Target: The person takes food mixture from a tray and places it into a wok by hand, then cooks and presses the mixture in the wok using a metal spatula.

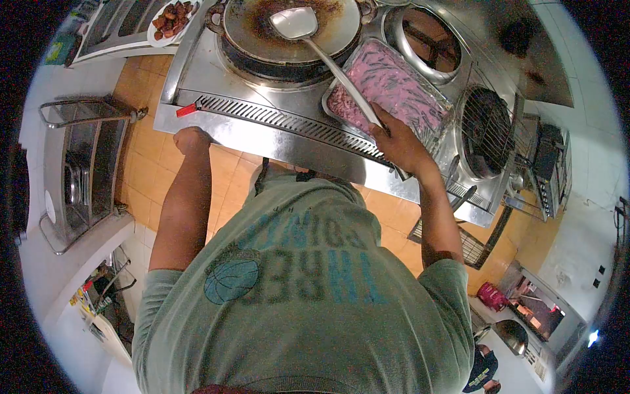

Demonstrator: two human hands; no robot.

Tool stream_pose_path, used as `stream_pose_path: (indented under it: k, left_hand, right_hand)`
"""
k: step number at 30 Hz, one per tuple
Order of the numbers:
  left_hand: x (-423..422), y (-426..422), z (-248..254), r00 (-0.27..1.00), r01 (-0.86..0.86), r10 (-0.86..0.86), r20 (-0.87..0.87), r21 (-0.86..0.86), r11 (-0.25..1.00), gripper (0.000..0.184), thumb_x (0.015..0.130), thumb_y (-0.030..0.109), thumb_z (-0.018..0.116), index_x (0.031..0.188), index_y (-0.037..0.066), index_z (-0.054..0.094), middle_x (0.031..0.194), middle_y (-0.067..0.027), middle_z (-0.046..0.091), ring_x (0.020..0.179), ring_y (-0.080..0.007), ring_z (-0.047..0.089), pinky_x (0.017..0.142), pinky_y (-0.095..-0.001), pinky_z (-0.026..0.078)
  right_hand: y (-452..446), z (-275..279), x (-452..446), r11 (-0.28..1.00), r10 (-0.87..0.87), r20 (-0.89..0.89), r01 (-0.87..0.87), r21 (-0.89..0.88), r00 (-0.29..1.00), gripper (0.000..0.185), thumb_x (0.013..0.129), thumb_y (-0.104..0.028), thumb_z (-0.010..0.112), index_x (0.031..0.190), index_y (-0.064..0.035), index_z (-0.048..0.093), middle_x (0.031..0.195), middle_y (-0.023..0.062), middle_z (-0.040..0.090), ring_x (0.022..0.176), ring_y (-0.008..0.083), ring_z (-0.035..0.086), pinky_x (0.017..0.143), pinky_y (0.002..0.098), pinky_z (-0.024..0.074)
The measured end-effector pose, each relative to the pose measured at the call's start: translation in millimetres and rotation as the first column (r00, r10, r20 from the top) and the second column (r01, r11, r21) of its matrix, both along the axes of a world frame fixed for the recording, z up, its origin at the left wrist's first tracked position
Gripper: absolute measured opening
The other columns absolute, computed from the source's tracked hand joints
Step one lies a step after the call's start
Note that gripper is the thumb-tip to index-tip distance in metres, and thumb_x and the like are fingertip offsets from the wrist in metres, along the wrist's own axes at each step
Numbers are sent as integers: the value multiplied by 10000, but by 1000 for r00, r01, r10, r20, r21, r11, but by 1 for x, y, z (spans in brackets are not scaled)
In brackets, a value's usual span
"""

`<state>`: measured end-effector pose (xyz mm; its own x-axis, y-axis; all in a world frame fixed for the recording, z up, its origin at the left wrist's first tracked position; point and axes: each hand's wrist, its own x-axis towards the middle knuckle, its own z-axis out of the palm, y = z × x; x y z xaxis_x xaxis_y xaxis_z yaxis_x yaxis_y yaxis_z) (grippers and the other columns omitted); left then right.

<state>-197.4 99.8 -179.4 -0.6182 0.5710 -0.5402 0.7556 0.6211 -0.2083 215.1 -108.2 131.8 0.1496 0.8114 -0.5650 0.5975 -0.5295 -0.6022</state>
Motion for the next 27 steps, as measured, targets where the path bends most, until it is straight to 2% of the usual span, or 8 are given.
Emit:
stream_pose_path:
  k: [4, 10, 14, 15, 16, 19, 22, 27]
  left_hand:
    - [1, 0, 2, 998, -59, 58, 7, 66, 996, 774, 734, 215, 689, 1255, -126, 229, 1135, -155, 568, 947, -219, 636, 716, -319, 550]
    - [24, -7, 58, 972, -231, 223, 76, 113, 966, 640, 777, 186, 634, 1245, -87, 295, 1146, -149, 571, 960, -227, 630, 743, -321, 548]
    - [36, -13, 84, 827, -554, 489, 278, 249, 795, 595, 814, 190, 577, 1259, -76, 286, 1151, -149, 569, 960, -225, 630, 753, -326, 547]
    - [37, -10, 80, 896, -430, 383, 225, 226, 874, 563, 824, 191, 559, 1250, -75, 304, 1142, -148, 575, 958, -226, 631, 753, -327, 547]
    - [30, -8, 65, 947, -303, 270, 176, 197, 932, 533, 834, 193, 540, 1241, -74, 322, 1133, -147, 580, 957, -228, 631, 754, -328, 547]
    - [-38, 23, -119, 976, -203, 177, 125, 235, 951, 389, 875, 209, 457, 1154, -63, 456, 1091, -155, 605, 948, -250, 634, 760, -333, 545]
    - [-34, 14, -103, 977, -208, 177, 120, 335, 919, 348, 891, 206, 405, 1093, -51, 522, 1065, -168, 617, 918, -282, 640, 763, -351, 543]
    - [25, -7, 44, 526, -844, 629, 573, 447, 298, 441, 908, 244, 273, 936, -31, 618, 968, -200, 644, 860, -347, 641, 757, -428, 526]
  right_hand:
    - [-1, -5, -1, 999, -10, 16, 9, 48, 1000, 475, 922, -199, 460, 1353, -27, 362, 1254, 234, 487, 1153, 301, 494, 979, 330, 357]
    - [1, -3, 2, 999, 20, 53, -22, 48, 998, 465, 921, -197, 454, 1350, -39, 370, 1299, 235, 460, 1202, 332, 465, 1003, 343, 350]
    - [-4, -15, 11, 990, 69, 62, -76, 119, 996, 484, 937, -166, 444, 1399, -104, 315, 711, 31, 410, 611, 113, 395, 545, 260, 356]
    - [-4, -13, 12, 988, 70, 53, -77, 132, 996, 490, 941, -159, 442, 1409, -116, 304, 593, -11, 399, 493, 69, 382, 453, 242, 356]
    - [-2, -6, 8, 990, 58, 26, -61, 124, 998, 488, 941, -158, 441, 1408, -116, 306, 593, -13, 395, 494, 69, 380, 454, 242, 356]
    - [-3, -2, 11, 986, 67, 39, -72, 152, 997, 487, 927, -146, 452, 1395, -100, 324, 679, 22, 451, 567, 88, 421, 526, 249, 383]
    - [0, 18, 6, 996, -1, -32, 4, 92, 999, 485, 921, -144, 467, 1385, -79, 340, 686, 27, 499, 582, 94, 460, 539, 252, 412]
    - [4, 30, 3, 988, -33, -70, 43, 151, 997, 477, 948, -176, 449, 1401, -104, 320, 608, -18, 417, 486, 64, 391, 442, 225, 365]
